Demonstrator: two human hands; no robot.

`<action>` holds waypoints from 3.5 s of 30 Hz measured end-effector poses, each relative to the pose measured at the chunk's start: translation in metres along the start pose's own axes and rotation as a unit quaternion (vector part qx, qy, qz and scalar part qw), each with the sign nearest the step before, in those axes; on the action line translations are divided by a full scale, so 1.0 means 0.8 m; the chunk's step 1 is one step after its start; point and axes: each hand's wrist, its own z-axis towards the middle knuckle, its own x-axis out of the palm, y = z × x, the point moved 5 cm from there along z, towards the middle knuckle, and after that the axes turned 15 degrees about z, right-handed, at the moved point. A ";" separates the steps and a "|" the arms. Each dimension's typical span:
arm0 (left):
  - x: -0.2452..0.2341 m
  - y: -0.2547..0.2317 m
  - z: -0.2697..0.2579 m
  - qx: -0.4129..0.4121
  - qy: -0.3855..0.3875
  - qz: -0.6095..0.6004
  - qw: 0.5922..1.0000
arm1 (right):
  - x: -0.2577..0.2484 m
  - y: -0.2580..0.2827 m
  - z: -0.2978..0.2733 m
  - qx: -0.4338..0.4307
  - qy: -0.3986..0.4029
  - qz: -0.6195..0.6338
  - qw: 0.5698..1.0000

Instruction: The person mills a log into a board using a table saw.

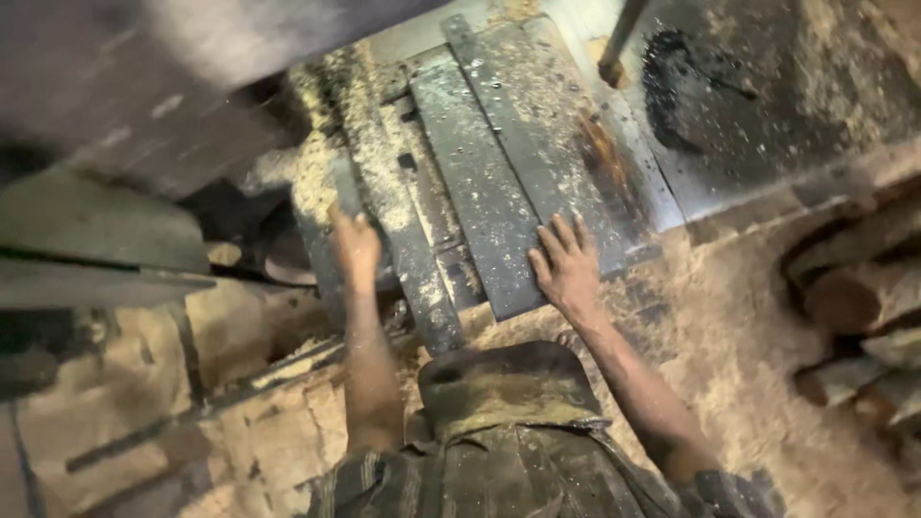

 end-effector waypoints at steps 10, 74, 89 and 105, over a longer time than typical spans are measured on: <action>0.014 -0.004 0.006 -0.054 0.050 0.171 0.983 | -0.020 0.042 -0.023 -0.035 0.186 0.058 0.980; 0.619 -1.495 -0.476 0.637 -0.207 -0.285 0.685 | -1.027 -0.917 0.415 0.266 -0.060 0.096 0.957; 0.460 -1.417 -0.310 0.496 -0.033 -0.180 0.849 | -0.851 -0.831 0.249 0.068 -0.023 -0.157 0.985; 0.456 -1.394 -0.353 0.489 0.113 0.010 0.865 | -0.804 -1.075 0.147 0.419 -0.295 0.467 0.721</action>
